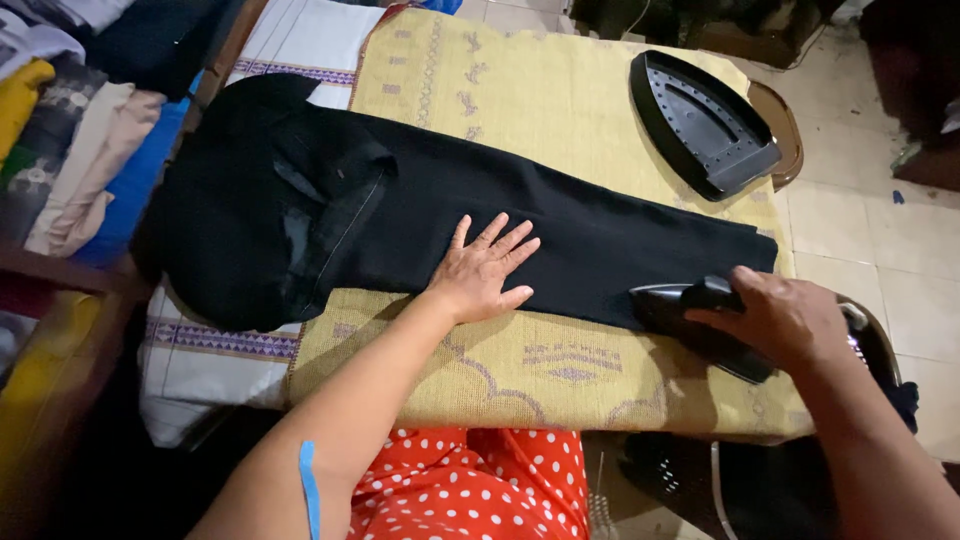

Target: The recorder is ironing a pair of black trousers on a table.

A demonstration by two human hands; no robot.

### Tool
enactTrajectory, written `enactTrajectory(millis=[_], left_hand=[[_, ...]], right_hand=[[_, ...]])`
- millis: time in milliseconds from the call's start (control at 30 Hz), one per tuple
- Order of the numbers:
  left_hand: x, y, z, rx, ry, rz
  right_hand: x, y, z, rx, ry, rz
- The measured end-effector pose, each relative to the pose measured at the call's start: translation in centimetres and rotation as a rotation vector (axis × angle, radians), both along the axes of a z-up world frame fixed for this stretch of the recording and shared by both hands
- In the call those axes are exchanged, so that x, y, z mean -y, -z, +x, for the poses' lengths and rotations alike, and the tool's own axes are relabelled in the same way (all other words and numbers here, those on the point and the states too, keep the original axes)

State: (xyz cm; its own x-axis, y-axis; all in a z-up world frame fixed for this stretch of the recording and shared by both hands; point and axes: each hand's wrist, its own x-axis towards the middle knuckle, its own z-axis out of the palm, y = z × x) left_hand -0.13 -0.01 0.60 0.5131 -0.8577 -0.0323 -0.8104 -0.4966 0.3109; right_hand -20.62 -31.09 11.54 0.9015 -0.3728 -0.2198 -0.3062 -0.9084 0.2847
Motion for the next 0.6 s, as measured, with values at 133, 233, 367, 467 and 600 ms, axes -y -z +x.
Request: enactTrajectory(millis=[133,233,367,467,600], left_hand=[[0.0,0.3,0.0,0.009,0.011,-0.010],[0.0,0.4,0.0,0.006,0.010,-0.038],[-0.1,1.0,0.1,0.060,0.016,-0.084],[-0.3,0.8,-0.1,0.069,0.019,-0.119],[-0.1,-0.1,0.0,0.046,0.014,-0.078]], right_hand=[[1.7,0.1,-1.4,0.011,0.065,-0.045],[2.0,0.1,-2.0,0.071,0.076,-0.037],[1.9,0.0,-2.1,0.033,0.069,-0.063],[2.2,0.2,-2.4,0.057,0.008,-0.023],[3.4,0.8,-2.1,0.093,-0.038,-0.004]])
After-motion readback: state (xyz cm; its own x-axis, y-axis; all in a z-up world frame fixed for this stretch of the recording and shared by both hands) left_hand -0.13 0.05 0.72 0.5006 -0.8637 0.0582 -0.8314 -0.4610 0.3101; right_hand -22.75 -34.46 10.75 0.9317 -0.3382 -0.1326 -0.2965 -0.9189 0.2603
